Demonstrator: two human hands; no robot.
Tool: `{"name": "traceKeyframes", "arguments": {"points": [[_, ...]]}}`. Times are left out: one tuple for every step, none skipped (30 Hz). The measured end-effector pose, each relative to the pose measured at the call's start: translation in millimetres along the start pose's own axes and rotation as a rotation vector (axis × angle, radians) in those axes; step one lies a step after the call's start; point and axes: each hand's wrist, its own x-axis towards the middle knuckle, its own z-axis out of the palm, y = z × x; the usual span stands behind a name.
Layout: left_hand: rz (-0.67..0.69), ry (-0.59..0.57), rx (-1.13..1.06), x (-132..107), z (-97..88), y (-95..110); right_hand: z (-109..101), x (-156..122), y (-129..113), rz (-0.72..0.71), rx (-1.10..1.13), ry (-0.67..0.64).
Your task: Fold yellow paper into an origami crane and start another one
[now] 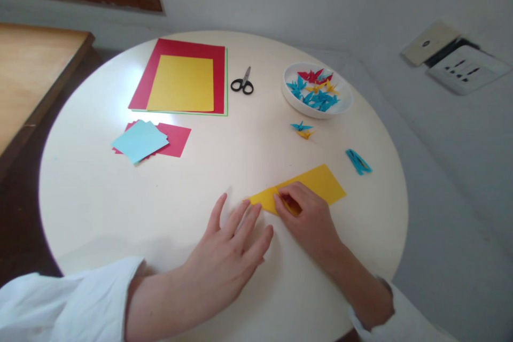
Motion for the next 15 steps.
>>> {"name": "traceKeyframes", "arguments": {"points": [[0.001,-0.002,0.001,0.0,0.0,0.0,0.0,0.0,0.1,0.0,0.003,0.001],[0.003,-0.003,0.002,0.0,0.2,0.0,0.0,0.0,0.2,0.001,0.006,0.002],[0.005,-0.002,0.002,-0.1,0.4,0.1,0.0,-0.1,0.3,0.003,0.007,0.002],[0.006,0.0,0.002,-0.2,0.6,0.2,-0.1,-0.2,0.3,0.006,0.007,0.001],[0.006,0.002,0.003,-0.4,0.8,0.4,-0.2,-0.3,0.3,0.011,0.006,-0.003],[0.005,0.005,0.005,-0.7,0.8,0.6,-0.3,-0.3,0.2,0.016,0.005,-0.008],[0.006,0.005,0.008,-1.0,0.8,0.7,-0.3,-0.2,0.0,0.021,0.005,-0.012],[0.008,0.004,0.01,-1.4,0.7,0.9,-0.3,0.0,-0.2,0.023,0.005,-0.015],[0.01,-0.005,0.011,-1.8,0.5,1.0,-0.3,0.2,-0.3,0.025,0.006,-0.018],[0.014,-0.014,0.012,-2.1,0.4,1.1,-0.2,0.5,-0.5,0.026,0.007,-0.019],[0.019,-0.022,0.013,-2.4,0.4,1.1,-0.1,0.8,-0.6,0.026,0.008,-0.019],[0.022,-0.026,0.013,-2.6,0.3,1.1,0.1,1.0,-0.7,0.027,0.009,-0.018],[0.022,-0.024,0.015,-2.7,0.3,1.0,0.2,1.2,-0.7,0.028,0.009,-0.021],[0.024,-0.019,0.015,-2.7,0.2,0.9,0.3,1.3,-0.8,0.03,0.009,-0.022],[0.024,-0.013,0.016,-2.7,0.1,0.9,0.4,1.3,-0.8,0.032,0.009,-0.022]]}}
